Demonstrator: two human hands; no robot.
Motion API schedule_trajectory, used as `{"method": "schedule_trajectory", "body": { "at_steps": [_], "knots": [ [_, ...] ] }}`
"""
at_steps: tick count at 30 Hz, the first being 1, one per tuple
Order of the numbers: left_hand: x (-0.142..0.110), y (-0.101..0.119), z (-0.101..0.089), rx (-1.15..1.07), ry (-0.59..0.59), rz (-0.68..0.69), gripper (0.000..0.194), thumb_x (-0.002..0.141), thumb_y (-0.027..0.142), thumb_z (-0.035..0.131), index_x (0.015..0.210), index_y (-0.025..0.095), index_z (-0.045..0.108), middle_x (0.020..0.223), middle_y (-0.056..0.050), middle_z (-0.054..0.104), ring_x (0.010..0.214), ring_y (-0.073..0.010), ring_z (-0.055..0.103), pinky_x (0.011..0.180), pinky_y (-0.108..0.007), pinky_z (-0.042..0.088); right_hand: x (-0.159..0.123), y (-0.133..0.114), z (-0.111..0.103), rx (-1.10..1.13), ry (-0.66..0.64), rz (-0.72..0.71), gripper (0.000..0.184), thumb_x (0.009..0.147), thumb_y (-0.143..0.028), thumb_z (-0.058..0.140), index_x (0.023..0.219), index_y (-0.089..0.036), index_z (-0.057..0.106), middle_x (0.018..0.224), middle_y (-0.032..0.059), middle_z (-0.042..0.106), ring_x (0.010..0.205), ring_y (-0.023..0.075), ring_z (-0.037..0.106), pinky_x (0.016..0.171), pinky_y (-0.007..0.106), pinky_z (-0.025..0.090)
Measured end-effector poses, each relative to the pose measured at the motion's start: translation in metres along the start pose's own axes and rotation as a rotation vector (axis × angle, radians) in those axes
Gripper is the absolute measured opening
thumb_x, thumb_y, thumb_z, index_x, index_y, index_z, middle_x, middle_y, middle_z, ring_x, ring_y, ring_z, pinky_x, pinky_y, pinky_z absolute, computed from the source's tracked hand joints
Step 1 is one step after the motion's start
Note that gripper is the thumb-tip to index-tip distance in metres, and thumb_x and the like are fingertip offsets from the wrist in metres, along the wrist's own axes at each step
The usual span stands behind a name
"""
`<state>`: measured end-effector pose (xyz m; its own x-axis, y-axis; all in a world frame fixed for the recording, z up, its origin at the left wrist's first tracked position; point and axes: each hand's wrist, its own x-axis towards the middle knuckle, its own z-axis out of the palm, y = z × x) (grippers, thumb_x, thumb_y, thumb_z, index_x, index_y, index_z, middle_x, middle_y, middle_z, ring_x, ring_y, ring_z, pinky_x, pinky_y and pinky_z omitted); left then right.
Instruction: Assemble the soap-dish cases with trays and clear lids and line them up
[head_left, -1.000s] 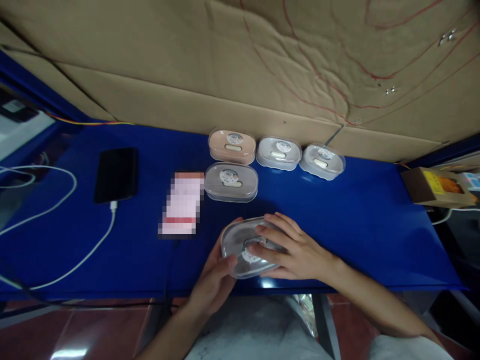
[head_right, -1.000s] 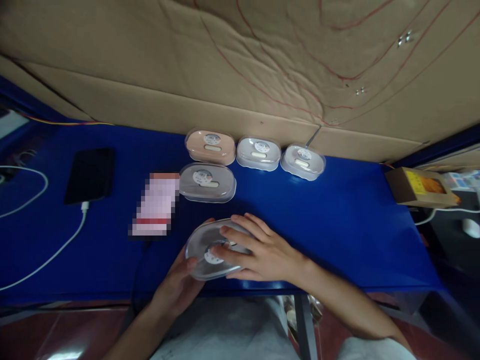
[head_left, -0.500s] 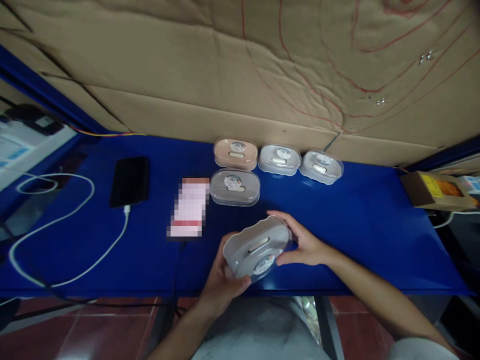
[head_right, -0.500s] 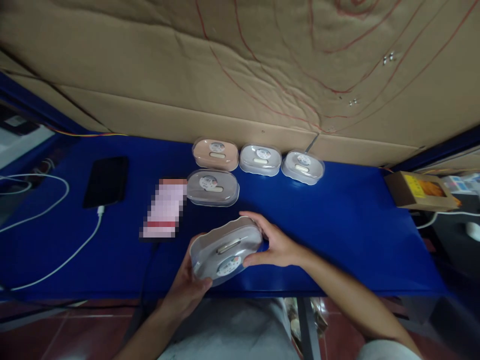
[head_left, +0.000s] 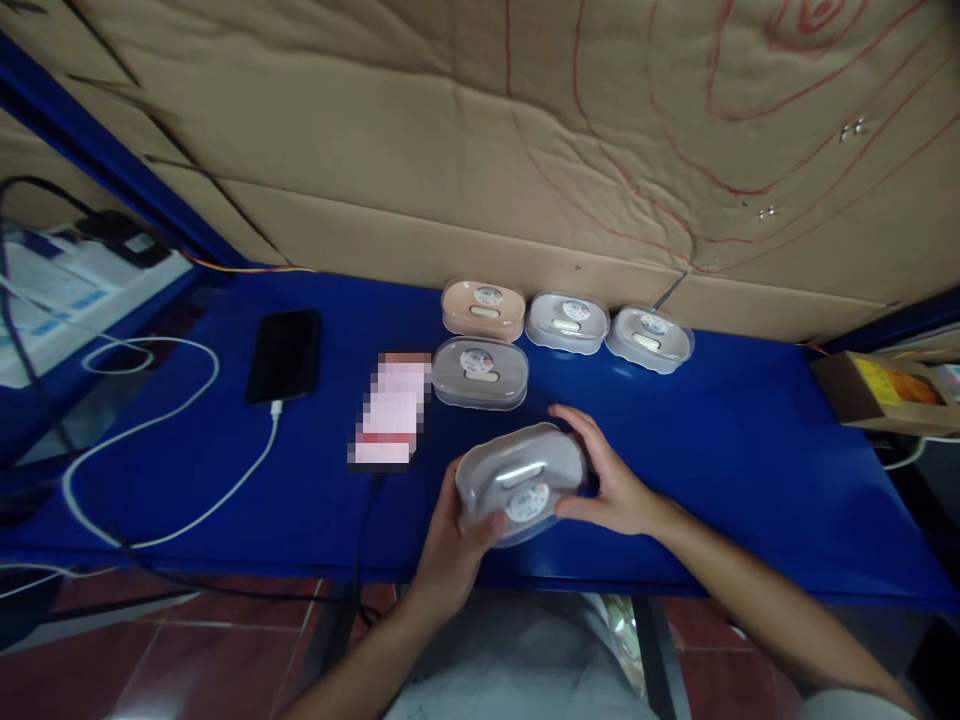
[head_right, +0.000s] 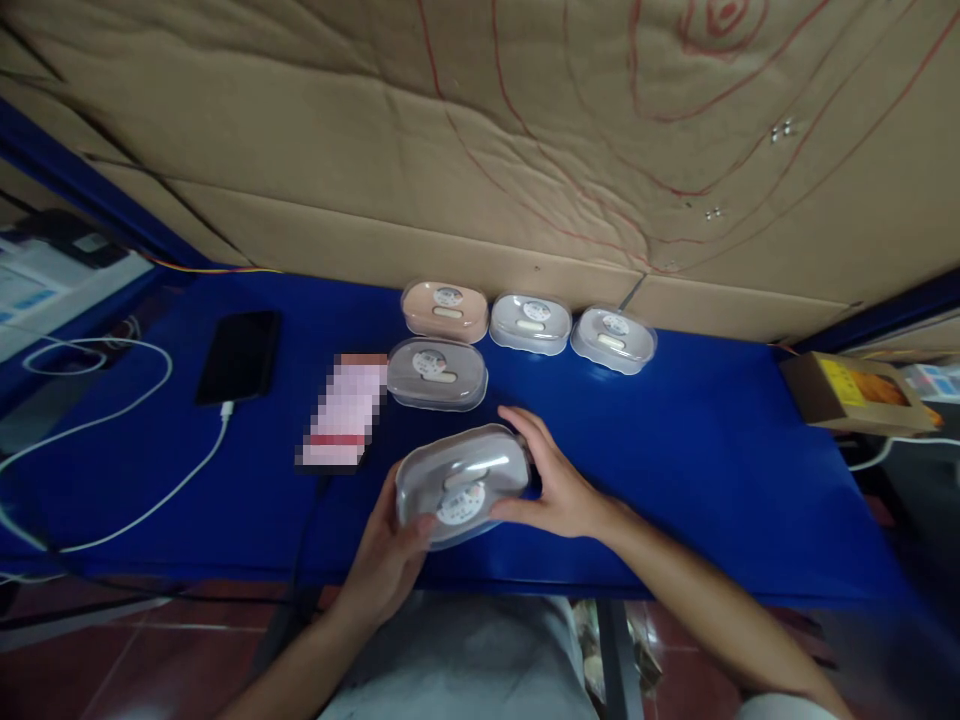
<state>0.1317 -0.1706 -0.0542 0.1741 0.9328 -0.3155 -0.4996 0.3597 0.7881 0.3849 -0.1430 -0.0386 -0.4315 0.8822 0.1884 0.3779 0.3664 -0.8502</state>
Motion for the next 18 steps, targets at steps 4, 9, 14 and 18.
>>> {"method": "schedule_trajectory", "body": {
  "at_steps": [4, 9, 14, 18],
  "knots": [
    [0.006, 0.004, 0.003, -0.134, 0.175, -0.126, 0.072, 0.079, 0.061, 0.091, 0.135, 0.023, 0.067, 0.124, -0.009, 0.079, 0.124, -0.0317, 0.073, 0.108, -0.043, 0.059, 0.0, -0.006, -0.001, -0.298, -0.049, -0.187, 0.119, 0.082, -0.062, 0.089, 0.174, -0.035, 0.019, 0.178, 0.021, 0.023, 0.165, 0.0423, 0.032, 0.126, 0.061, 0.044],
    [0.007, 0.007, 0.003, -0.138, 0.148, -0.123, 0.074, 0.084, 0.061, 0.087, 0.144, 0.026, 0.064, 0.127, -0.007, 0.08, 0.125, -0.0314, 0.074, 0.108, -0.042, 0.059, 0.003, -0.013, -0.003, -0.465, 0.039, -0.295, 0.101, 0.093, -0.057, 0.081, 0.173, -0.033, 0.025, 0.171, 0.0219, 0.039, 0.162, 0.0415, 0.037, 0.128, 0.066, 0.041],
    [0.005, 0.012, 0.005, -0.153, 0.145, -0.171, 0.078, 0.086, 0.069, 0.081, 0.15, 0.027, 0.061, 0.132, -0.01, 0.079, 0.129, -0.0356, 0.072, 0.107, -0.046, 0.06, 0.002, -0.016, 0.002, -0.483, 0.052, -0.413, 0.1, 0.092, -0.057, 0.082, 0.172, -0.032, 0.028, 0.166, 0.0206, 0.046, 0.164, 0.0411, 0.035, 0.131, 0.066, 0.036],
    [0.004, 0.019, 0.011, -0.144, 0.178, -0.192, 0.08, 0.09, 0.073, 0.074, 0.153, 0.026, 0.059, 0.135, -0.01, 0.078, 0.129, -0.0355, 0.071, 0.108, -0.048, 0.059, 0.0, -0.016, 0.007, -0.461, 0.062, -0.503, 0.108, 0.084, -0.07, 0.084, 0.171, -0.034, 0.03, 0.166, 0.0183, 0.048, 0.16, 0.0425, 0.04, 0.132, 0.068, 0.032]
  ]
}}
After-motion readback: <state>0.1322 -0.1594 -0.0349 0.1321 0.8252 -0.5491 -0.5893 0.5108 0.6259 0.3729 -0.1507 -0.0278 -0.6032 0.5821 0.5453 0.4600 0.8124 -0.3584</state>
